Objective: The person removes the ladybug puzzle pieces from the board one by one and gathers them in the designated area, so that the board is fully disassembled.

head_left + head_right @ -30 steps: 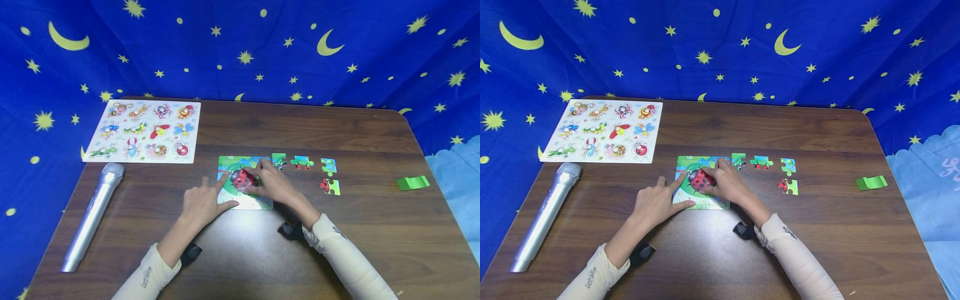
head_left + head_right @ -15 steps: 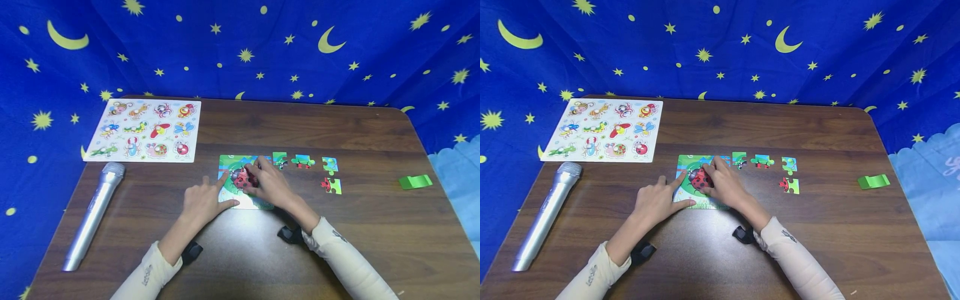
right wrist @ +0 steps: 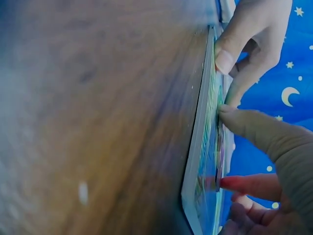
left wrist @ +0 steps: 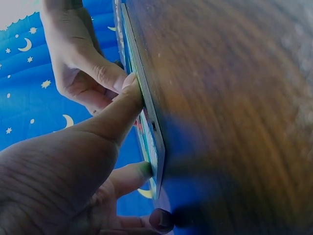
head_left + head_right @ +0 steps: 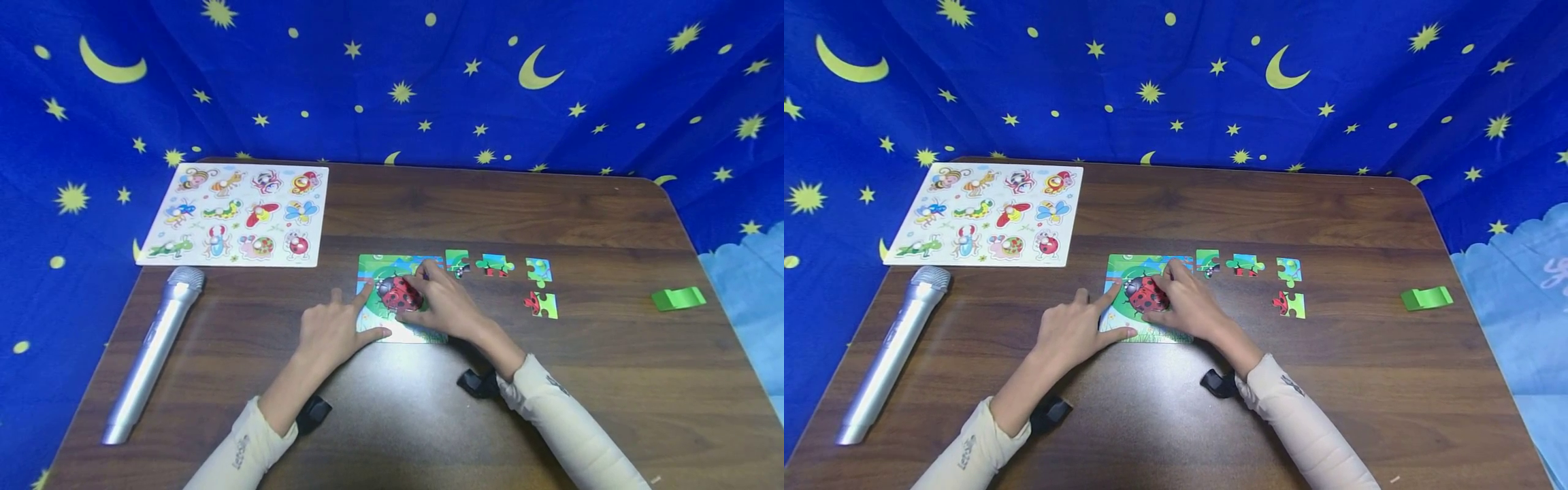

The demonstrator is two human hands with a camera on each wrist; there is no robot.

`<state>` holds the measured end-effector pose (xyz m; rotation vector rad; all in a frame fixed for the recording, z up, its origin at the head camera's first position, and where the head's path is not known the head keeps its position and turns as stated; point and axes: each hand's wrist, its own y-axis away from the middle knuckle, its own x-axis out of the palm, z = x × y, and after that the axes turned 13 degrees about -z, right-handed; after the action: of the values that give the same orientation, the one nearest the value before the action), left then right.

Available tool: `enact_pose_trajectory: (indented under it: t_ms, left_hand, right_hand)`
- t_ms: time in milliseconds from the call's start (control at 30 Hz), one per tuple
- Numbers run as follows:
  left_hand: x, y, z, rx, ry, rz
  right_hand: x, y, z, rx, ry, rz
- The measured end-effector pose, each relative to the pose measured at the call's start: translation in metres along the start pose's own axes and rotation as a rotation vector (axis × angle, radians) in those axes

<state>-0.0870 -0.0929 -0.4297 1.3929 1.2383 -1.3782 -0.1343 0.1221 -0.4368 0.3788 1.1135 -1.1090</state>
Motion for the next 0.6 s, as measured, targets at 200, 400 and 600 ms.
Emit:
enact_pose_trajectory:
  t_ms: [200, 400, 600]
  left_hand:
    - [0.000, 0.000, -0.001, 0.001, 0.013, 0.005]
    - [0.001, 0.000, 0.001, -0.006, 0.036, 0.002]
    - [0.003, -0.001, 0.000, -0.003, 0.049, -0.001]
  right_hand:
    - [-0.004, 0.000, -0.003, 0.000, 0.007, 0.014]
    - [-0.015, 0.008, -0.011, 0.009, 0.010, 0.023]
    - [-0.029, 0.022, -0.024, 0.017, 0.005, 0.018]
